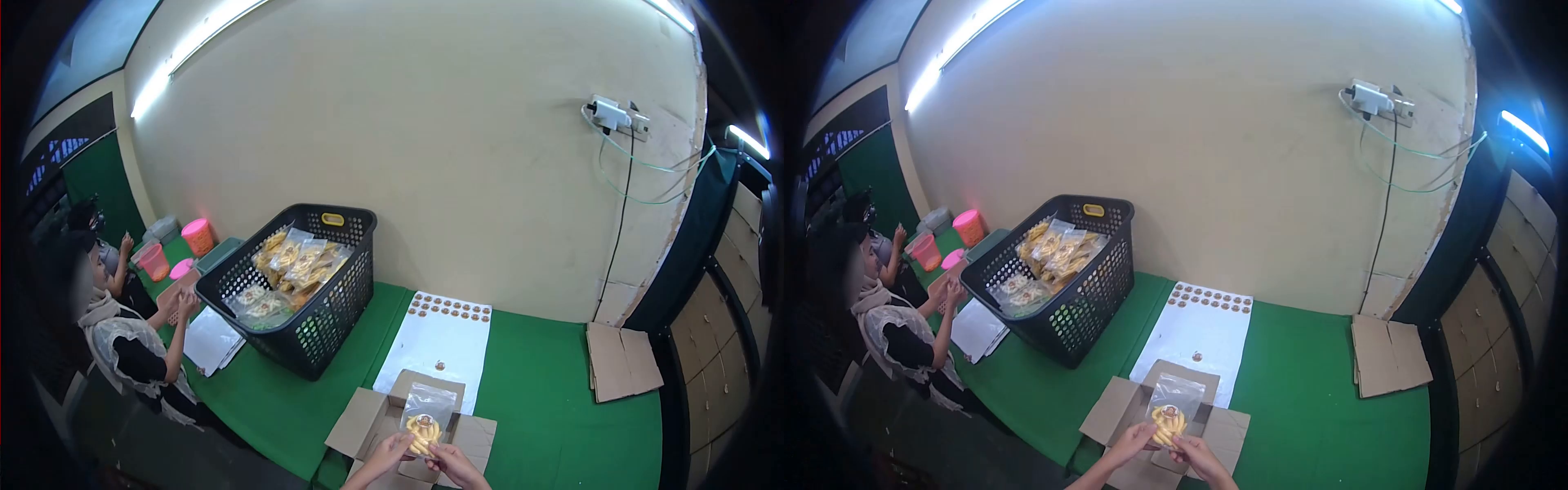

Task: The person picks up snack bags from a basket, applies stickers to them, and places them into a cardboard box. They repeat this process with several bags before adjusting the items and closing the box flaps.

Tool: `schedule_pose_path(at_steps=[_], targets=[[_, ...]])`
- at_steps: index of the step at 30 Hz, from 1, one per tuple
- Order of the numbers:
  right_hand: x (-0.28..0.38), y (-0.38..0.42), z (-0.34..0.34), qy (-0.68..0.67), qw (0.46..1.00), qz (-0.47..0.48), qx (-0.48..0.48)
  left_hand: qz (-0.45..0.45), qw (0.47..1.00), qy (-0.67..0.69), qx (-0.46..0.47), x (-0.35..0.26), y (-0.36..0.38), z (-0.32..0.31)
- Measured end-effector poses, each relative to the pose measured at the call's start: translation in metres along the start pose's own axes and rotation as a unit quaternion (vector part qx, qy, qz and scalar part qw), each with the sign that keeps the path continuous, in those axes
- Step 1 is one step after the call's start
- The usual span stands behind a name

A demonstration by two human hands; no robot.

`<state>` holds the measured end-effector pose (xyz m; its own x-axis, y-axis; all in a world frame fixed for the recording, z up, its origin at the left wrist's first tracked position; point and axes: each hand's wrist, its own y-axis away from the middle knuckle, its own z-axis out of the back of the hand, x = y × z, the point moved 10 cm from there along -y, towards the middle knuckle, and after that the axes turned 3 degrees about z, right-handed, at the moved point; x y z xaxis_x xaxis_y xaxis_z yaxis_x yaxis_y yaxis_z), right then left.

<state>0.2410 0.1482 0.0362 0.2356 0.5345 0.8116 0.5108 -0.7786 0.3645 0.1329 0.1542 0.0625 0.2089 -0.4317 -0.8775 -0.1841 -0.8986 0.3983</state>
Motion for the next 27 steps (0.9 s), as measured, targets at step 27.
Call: schedule_pose_path(at_steps=[27], targets=[[-0.106,-0.113,0.035,0.385,0.874,0.065,-0.290,-0.205,0.891,-0.395,-0.086,0.033,-0.039,0.125]])
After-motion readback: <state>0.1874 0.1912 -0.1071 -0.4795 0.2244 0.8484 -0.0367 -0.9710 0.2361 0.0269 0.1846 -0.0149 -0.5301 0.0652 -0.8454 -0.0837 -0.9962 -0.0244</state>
